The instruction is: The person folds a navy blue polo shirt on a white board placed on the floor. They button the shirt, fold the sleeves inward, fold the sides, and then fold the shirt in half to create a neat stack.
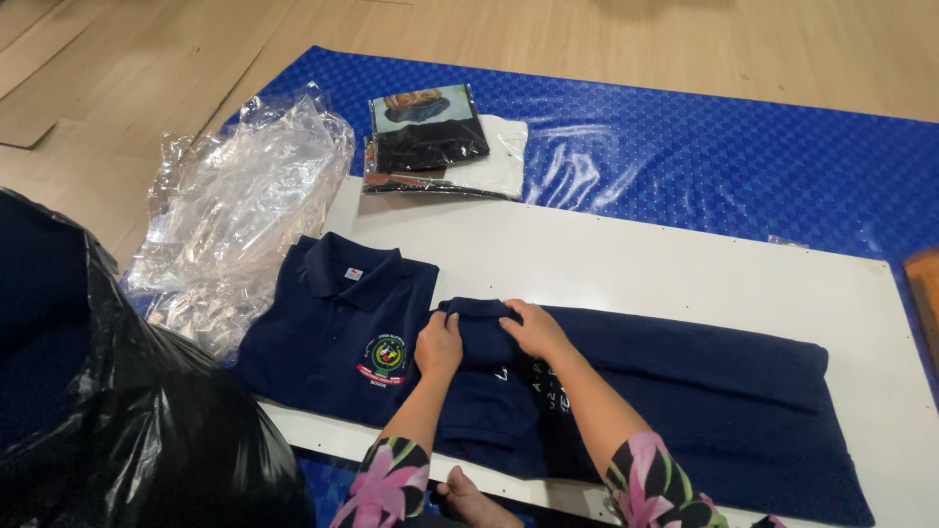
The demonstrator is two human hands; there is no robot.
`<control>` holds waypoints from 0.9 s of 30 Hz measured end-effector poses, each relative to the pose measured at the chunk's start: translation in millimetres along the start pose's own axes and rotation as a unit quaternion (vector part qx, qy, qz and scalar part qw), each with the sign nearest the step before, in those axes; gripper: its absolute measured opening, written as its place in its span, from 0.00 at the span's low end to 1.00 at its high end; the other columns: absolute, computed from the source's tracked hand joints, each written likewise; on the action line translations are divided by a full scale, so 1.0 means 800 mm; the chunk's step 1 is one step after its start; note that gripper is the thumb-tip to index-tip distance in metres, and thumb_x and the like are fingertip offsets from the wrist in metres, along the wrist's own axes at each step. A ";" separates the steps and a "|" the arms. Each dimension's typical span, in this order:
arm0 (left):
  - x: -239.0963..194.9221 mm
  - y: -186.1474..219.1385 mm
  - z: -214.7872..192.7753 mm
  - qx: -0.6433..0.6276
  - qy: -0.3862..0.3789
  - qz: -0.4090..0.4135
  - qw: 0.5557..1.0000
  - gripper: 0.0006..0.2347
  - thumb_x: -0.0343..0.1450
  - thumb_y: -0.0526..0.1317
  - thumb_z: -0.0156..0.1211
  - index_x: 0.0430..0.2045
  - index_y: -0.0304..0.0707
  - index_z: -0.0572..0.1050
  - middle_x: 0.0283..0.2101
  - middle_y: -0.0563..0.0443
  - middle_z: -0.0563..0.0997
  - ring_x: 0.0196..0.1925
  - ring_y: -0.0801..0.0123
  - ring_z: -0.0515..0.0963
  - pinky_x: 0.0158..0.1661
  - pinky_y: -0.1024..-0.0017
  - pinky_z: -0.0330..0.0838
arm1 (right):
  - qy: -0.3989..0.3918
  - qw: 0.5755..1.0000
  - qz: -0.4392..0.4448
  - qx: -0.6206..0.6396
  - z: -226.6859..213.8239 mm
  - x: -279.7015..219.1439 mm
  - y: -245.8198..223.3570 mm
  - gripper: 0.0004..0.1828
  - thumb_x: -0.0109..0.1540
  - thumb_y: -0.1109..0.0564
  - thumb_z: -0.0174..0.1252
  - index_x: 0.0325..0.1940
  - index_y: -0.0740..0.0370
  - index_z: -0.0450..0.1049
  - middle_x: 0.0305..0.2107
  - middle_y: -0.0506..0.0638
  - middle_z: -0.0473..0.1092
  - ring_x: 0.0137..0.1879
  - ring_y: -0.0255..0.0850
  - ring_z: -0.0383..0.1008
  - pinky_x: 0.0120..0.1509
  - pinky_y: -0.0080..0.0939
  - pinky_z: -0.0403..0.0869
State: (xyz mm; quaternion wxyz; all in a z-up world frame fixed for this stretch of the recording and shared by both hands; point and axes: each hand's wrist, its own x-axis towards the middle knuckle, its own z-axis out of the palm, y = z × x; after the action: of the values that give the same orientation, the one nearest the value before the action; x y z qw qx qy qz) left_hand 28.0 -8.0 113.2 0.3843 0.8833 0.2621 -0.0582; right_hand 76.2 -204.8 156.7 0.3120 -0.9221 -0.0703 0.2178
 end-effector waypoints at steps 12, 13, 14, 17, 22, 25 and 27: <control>0.003 -0.016 0.012 -0.009 0.045 0.067 0.997 0.13 0.79 0.51 0.44 0.48 0.48 0.73 0.38 0.36 0.85 0.46 0.45 0.85 0.46 0.52 0.79 | 0.003 0.979 -0.143 -0.144 -0.036 -0.008 -0.028 0.10 0.53 0.48 0.66 0.35 0.47 0.74 0.38 0.44 0.78 0.52 0.48 0.78 0.56 0.48 0.75; 0.015 -0.027 0.017 -0.010 0.044 0.066 0.997 0.13 0.79 0.51 0.44 0.48 0.48 0.73 0.38 0.36 0.85 0.46 0.45 0.85 0.46 0.52 0.79 | 0.001 0.979 -0.142 -0.145 -0.047 -0.022 -0.041 0.10 0.53 0.48 0.66 0.35 0.47 0.74 0.38 0.44 0.78 0.52 0.48 0.78 0.56 0.48 0.75; 0.026 -0.039 0.022 -0.047 0.022 0.066 0.996 0.13 0.78 0.52 0.47 0.48 0.49 0.75 0.39 0.40 0.85 0.48 0.49 0.85 0.47 0.54 0.79 | -0.024 0.983 -0.112 -0.146 -0.058 -0.037 -0.054 0.18 0.55 0.41 0.64 0.46 0.47 0.74 0.43 0.49 0.78 0.56 0.51 0.77 0.60 0.52 0.74; 0.042 -0.059 0.018 -0.134 -0.017 0.097 0.986 0.13 0.76 0.51 0.53 0.44 0.47 0.79 0.36 0.43 0.85 0.45 0.53 0.84 0.45 0.57 0.78 | -0.044 0.984 -0.074 -0.157 -0.070 -0.049 -0.059 0.27 0.59 0.35 0.61 0.54 0.51 0.76 0.49 0.55 0.77 0.60 0.53 0.76 0.64 0.53 0.73; 0.035 -0.075 -0.009 -0.272 -0.067 0.116 0.953 0.09 0.72 0.47 0.63 0.32 0.44 0.84 0.25 0.54 0.85 0.32 0.70 0.80 0.38 0.70 0.75 | 0.014 0.995 -0.083 -0.046 -0.065 -0.048 -0.022 0.26 0.54 0.42 0.69 0.45 0.65 0.78 0.52 0.60 0.72 0.61 0.59 0.73 0.63 0.55 0.73; 0.021 -0.070 -0.032 -0.208 -0.123 0.102 0.965 0.09 0.65 0.49 0.66 0.24 0.46 0.86 0.27 0.48 0.85 0.37 0.61 0.83 0.42 0.64 0.75 | -0.008 0.994 0.007 0.110 -0.038 -0.049 0.005 0.24 0.56 0.33 0.69 0.39 0.55 0.79 0.33 0.50 0.78 0.47 0.49 0.78 0.49 0.47 0.72; -0.021 -0.034 -0.070 -0.170 -0.161 0.061 0.970 0.17 0.62 0.54 0.70 0.27 0.38 0.86 0.32 0.40 0.86 0.41 0.53 0.84 0.45 0.61 0.75 | 0.023 0.975 -0.026 0.221 -0.003 -0.044 0.027 0.23 0.61 0.51 0.67 0.58 0.53 0.71 0.32 0.52 0.80 0.45 0.46 0.79 0.51 0.44 0.73</control>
State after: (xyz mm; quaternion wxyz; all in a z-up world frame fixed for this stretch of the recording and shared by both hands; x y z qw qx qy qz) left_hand -6.0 40.4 139.9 0.5692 0.7981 0.1485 -0.1305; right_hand 45.6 -232.2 157.9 0.5151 -0.8331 -0.0370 0.1981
